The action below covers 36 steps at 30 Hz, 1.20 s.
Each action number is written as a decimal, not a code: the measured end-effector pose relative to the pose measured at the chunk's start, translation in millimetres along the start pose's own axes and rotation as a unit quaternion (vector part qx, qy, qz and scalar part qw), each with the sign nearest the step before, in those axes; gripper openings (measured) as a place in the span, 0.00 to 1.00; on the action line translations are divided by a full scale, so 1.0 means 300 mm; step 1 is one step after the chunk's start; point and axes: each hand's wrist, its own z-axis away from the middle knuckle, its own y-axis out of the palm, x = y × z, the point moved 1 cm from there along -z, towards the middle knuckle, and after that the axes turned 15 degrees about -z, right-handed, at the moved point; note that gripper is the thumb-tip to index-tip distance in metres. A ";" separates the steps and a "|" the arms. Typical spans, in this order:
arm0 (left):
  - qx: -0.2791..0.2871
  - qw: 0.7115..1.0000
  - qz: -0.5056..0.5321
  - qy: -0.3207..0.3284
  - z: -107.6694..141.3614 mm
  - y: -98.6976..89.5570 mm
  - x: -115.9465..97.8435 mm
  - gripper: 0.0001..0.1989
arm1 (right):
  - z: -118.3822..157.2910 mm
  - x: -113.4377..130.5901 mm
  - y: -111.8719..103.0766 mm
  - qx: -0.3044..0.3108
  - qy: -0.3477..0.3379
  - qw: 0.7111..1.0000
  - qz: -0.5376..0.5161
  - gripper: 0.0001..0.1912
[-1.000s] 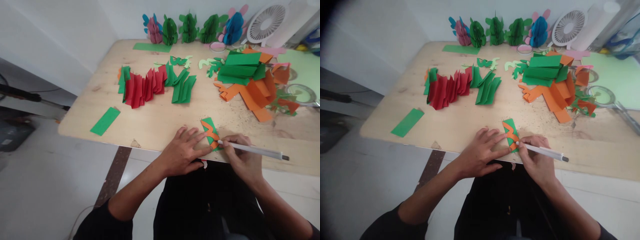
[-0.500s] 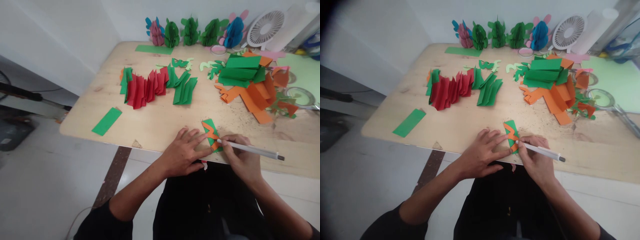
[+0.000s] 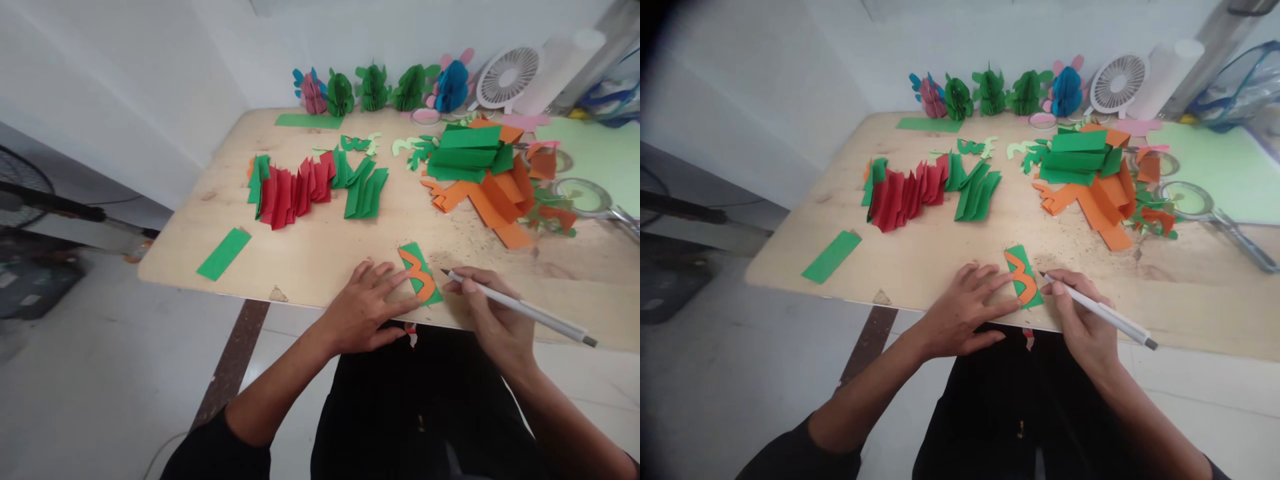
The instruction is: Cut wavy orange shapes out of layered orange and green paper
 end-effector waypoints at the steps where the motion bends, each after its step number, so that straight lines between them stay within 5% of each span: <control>1: -0.004 1.000 0.005 0.000 0.001 0.000 0.001 0.23 | 0.005 0.000 -0.008 -0.005 0.005 1.000 -0.007 0.11; 5: -0.052 0.996 0.074 -0.025 0.003 -0.002 0.005 0.22 | 0.017 -0.001 -0.036 -0.035 0.021 0.999 -0.032 0.13; 10: -0.115 0.971 0.147 -0.152 -0.033 -0.009 -0.001 0.14 | 0.017 -0.021 -0.063 -0.040 0.024 0.998 -0.031 0.15; 18: -0.016 0.955 0.078 -0.287 -0.176 -0.025 -0.023 0.06 | 0.023 -0.060 -0.062 -0.011 -0.009 0.998 -0.053 0.15; 36: -0.010 0.923 0.052 -0.381 -0.213 -0.011 -0.074 0.02 | 0.024 -0.070 -0.050 -0.007 -0.098 0.994 -0.044 0.12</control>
